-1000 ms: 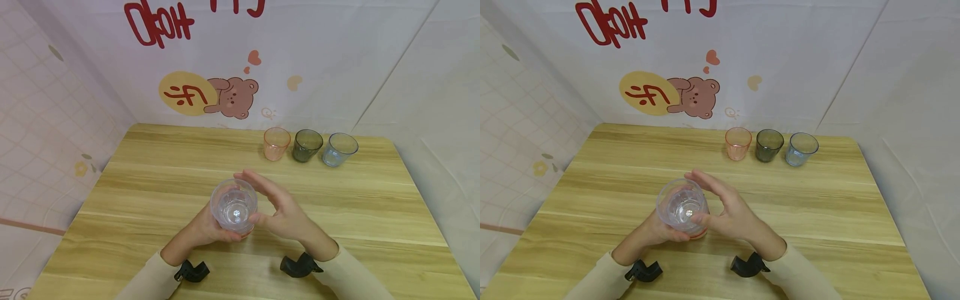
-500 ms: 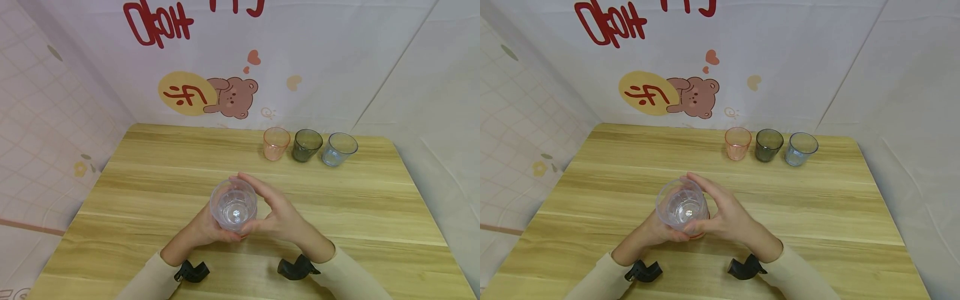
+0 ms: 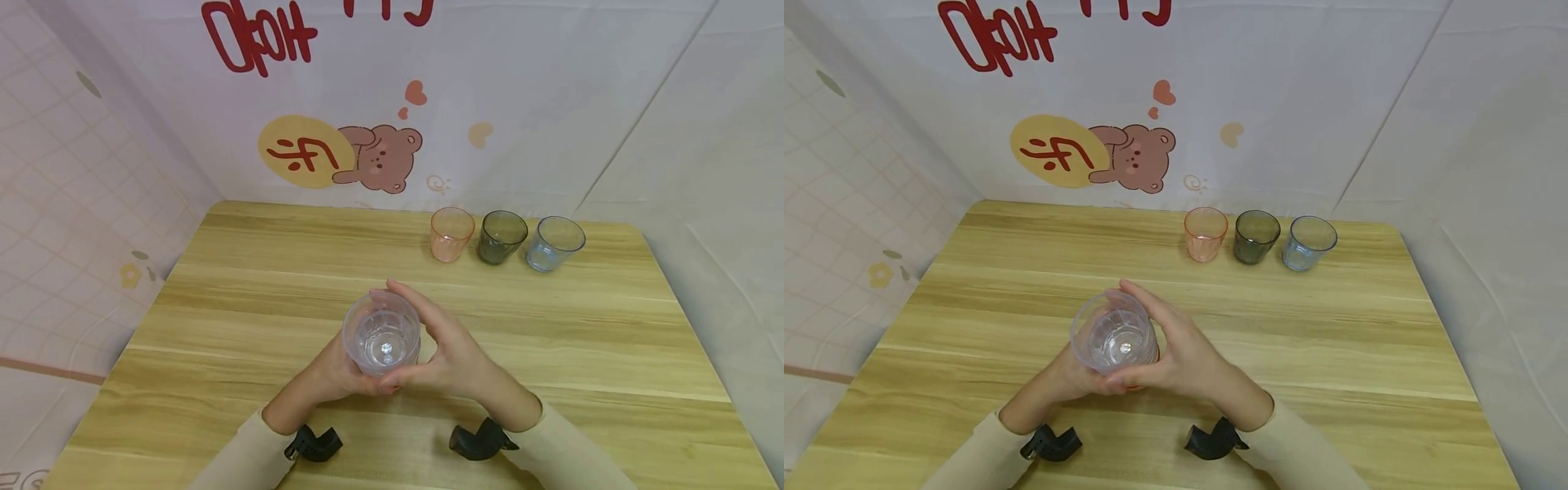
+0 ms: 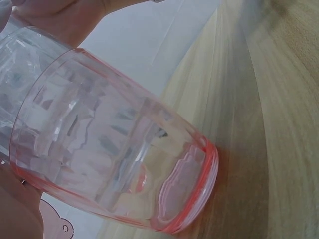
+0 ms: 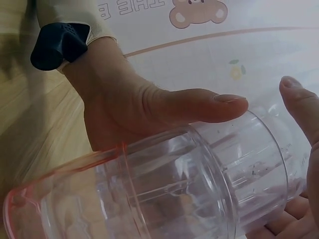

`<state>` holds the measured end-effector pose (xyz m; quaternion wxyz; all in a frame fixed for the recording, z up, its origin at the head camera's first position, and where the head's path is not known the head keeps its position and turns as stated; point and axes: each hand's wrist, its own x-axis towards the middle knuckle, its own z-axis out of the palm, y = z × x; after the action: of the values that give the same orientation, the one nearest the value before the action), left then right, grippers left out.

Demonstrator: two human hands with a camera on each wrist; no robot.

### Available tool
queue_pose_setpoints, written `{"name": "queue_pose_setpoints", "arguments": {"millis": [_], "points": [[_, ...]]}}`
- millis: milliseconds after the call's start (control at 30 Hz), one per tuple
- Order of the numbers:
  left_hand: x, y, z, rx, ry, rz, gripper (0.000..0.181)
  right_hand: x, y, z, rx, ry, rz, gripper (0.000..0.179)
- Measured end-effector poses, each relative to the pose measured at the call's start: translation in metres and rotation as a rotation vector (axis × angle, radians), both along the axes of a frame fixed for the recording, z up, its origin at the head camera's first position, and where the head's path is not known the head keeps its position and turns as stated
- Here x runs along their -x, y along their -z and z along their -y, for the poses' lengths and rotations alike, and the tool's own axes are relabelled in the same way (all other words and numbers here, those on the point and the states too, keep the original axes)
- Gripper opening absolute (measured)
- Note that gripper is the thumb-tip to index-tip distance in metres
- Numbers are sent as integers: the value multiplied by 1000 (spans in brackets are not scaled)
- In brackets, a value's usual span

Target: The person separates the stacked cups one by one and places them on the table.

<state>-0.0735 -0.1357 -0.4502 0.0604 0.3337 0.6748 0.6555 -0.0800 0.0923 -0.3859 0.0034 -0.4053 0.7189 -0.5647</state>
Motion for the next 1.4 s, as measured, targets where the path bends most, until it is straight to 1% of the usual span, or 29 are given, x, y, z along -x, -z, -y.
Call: {"name": "queue_pose_setpoints", "arguments": {"millis": [133, 333, 567, 800, 1100, 1267, 1400], "points": [[0, -1, 0, 14, -5, 5, 114, 0, 0, 0, -20, 4, 24, 120], [0, -2, -1, 10, 10, 10, 110, -1, 1, -1, -48, 2, 64, 121], [0, -1, 0, 0, 6, 23, 111, -2, 1, 1, -74, 9, 58, 122], [0, -1, 0, 4, 12, 23, 111, -3, 1, 1, -99, 28, 83, 121], [0, 0, 1, 1, 13, 35, 111, -2, 4, 1, -67, 15, 32, 119], [1, 1, 0, -11, 20, 28, 108, -2, 6, 1, -38, 17, 29, 117], [0, 2, 0, 3, 3, 28, 108, -3, 6, 2, 3, 4, 31, 116]]}}
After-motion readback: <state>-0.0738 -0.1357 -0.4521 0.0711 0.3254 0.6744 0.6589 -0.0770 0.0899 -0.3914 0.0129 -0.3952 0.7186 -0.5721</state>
